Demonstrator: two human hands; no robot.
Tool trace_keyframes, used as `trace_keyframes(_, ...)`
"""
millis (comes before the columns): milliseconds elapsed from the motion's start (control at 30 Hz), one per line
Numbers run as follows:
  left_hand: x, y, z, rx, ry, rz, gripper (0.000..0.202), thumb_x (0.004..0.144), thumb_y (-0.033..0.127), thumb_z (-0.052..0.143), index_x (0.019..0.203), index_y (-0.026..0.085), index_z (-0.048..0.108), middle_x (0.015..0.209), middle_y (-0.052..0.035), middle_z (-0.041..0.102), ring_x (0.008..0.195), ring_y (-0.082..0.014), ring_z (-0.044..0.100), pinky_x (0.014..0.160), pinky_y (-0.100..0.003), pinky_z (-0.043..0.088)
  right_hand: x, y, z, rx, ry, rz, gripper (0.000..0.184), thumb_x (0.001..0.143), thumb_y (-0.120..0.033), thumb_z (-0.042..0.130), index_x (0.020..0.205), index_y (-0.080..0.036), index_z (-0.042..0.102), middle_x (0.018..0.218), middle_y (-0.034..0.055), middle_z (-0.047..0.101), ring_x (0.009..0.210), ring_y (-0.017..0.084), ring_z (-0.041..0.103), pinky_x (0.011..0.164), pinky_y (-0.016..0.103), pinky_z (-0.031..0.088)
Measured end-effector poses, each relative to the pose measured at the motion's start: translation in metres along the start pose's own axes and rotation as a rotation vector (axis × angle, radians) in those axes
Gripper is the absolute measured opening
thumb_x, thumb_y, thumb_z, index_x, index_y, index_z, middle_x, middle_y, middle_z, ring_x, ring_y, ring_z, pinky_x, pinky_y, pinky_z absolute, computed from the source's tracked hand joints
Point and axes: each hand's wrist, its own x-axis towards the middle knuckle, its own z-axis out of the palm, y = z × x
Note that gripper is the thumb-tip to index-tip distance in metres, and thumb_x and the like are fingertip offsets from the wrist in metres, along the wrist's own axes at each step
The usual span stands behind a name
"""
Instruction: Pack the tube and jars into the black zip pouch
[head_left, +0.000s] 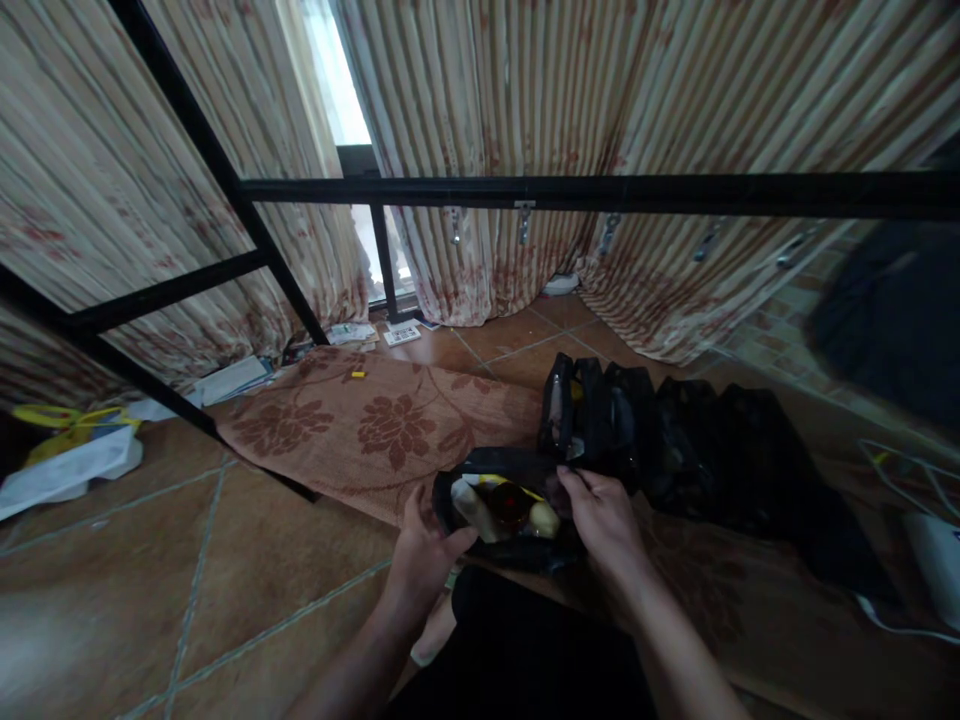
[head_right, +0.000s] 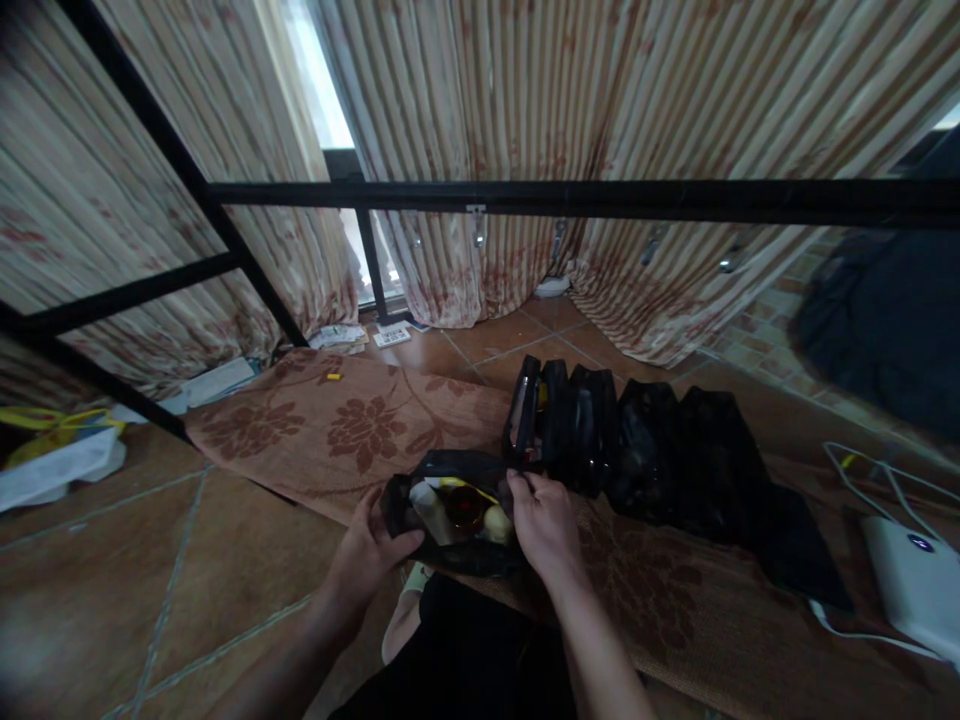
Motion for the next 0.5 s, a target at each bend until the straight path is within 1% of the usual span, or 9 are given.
trace_keyframes(67, -0.008, -0.009, -0.002, -0.109, -0.067, -0.194, 0.073, 0.052, 0.022, 0.08, 0.12, 0.015, 0.056, 0.106, -0.0123, 0.071, 0.087, -0.0263, 0.07, 0.074, -0.035, 0.056, -0.002, 0.0, 0.002, 0.051, 0.008, 0.014, 0.047, 0.08, -0.059, 0.051, 0.071, -0.018, 0.072, 0.068, 0.009, 0.072, 0.064, 0.023, 0.066, 0.056, 0.028, 0.047)
trace_keyframes(100, -0.013, -0.013, -0.003, -0.127, -0.115, -0.262, 0.062, 0.053, 0.025, 0.079, 0.112, 0.013, 0.062, 0.098, -0.0119, 0.073, 0.082, -0.0261, 0.07, 0.069, -0.034, 0.055, -0.003, -0.001, 0.003, 0.078, 0.009, 0.02, 0.046, 0.08, -0.059, 0.052, 0.072, -0.018, 0.073, 0.068, 0.0089, 0.072, 0.063, 0.023, 0.066, 0.056, 0.029, 0.048)
trace_keyframes(167, -0.023, -0.017, -0.005, -0.16, -0.2, -0.328, 0.044, 0.058, 0.029, 0.076, 0.098, 0.011, 0.068, 0.09, -0.0116, 0.074, 0.079, -0.0255, 0.07, 0.069, -0.033, 0.054, -0.006, -0.003, 0.004, 0.134, 0.009, 0.031, 0.045, 0.079, -0.058, 0.054, 0.076, -0.017, 0.073, 0.07, 0.0084, 0.073, 0.062, 0.022, 0.066, 0.056, 0.029, 0.049)
trace_keyframes(200, -0.026, -0.017, -0.005, -0.178, -0.222, -0.331, 0.039, 0.059, 0.028, 0.075, 0.093, 0.011, 0.069, 0.088, -0.0114, 0.074, 0.08, -0.0253, 0.07, 0.071, -0.034, 0.054, -0.008, -0.004, 0.004, 0.161, 0.009, 0.037, 0.044, 0.079, -0.057, 0.055, 0.078, -0.017, 0.073, 0.071, 0.008, 0.073, 0.062, 0.022, 0.065, 0.056, 0.029, 0.049)
trace_keyframes(267, -0.028, -0.013, -0.005, -0.197, -0.215, -0.299, 0.033, 0.057, 0.025, 0.075, 0.086, 0.011, 0.071, 0.082, -0.0099, 0.074, 0.078, -0.0246, 0.07, 0.074, -0.035, 0.053, -0.013, -0.007, 0.003, 0.215, 0.007, 0.047, 0.042, 0.079, -0.055, 0.057, 0.083, -0.016, 0.073, 0.073, 0.0072, 0.073, 0.062, 0.021, 0.065, 0.058, 0.03, 0.051)
trace_keyframes(333, -0.023, -0.004, -0.003, -0.181, -0.196, -0.237, 0.029, 0.055, 0.024, 0.075, 0.082, 0.012, 0.071, 0.076, -0.008, 0.073, 0.075, -0.0239, 0.069, 0.073, -0.034, 0.053, -0.019, -0.01, 0.002, 0.258, 0.01, 0.06, 0.042, 0.079, -0.054, 0.058, 0.088, -0.016, 0.072, 0.076, 0.0067, 0.073, 0.062, 0.02, 0.066, 0.058, 0.03, 0.052)
trace_keyframes(433, -0.004, 0.013, -0.001, -0.114, -0.19, -0.096, 0.025, 0.061, 0.025, 0.073, 0.083, 0.013, 0.072, 0.076, -0.0058, 0.073, 0.075, -0.0227, 0.068, 0.071, -0.031, 0.052, -0.035, -0.016, 0.003, 0.329, 0.035, 0.084, 0.041, 0.081, -0.052, 0.058, 0.096, -0.016, 0.069, 0.083, 0.0069, 0.074, 0.067, 0.02, 0.068, 0.06, 0.03, 0.054)
trace_keyframes(500, 0.013, 0.021, 0.001, -0.062, -0.176, 0.001, 0.023, 0.065, 0.025, 0.071, 0.085, 0.014, 0.072, 0.077, -0.004, 0.073, 0.077, -0.0218, 0.067, 0.071, -0.029, 0.051, -0.048, -0.019, 0.008, 0.348, 0.039, 0.097, 0.039, 0.081, -0.049, 0.058, 0.101, -0.016, 0.067, 0.09, 0.0074, 0.074, 0.074, 0.021, 0.069, 0.066, 0.031, 0.055)
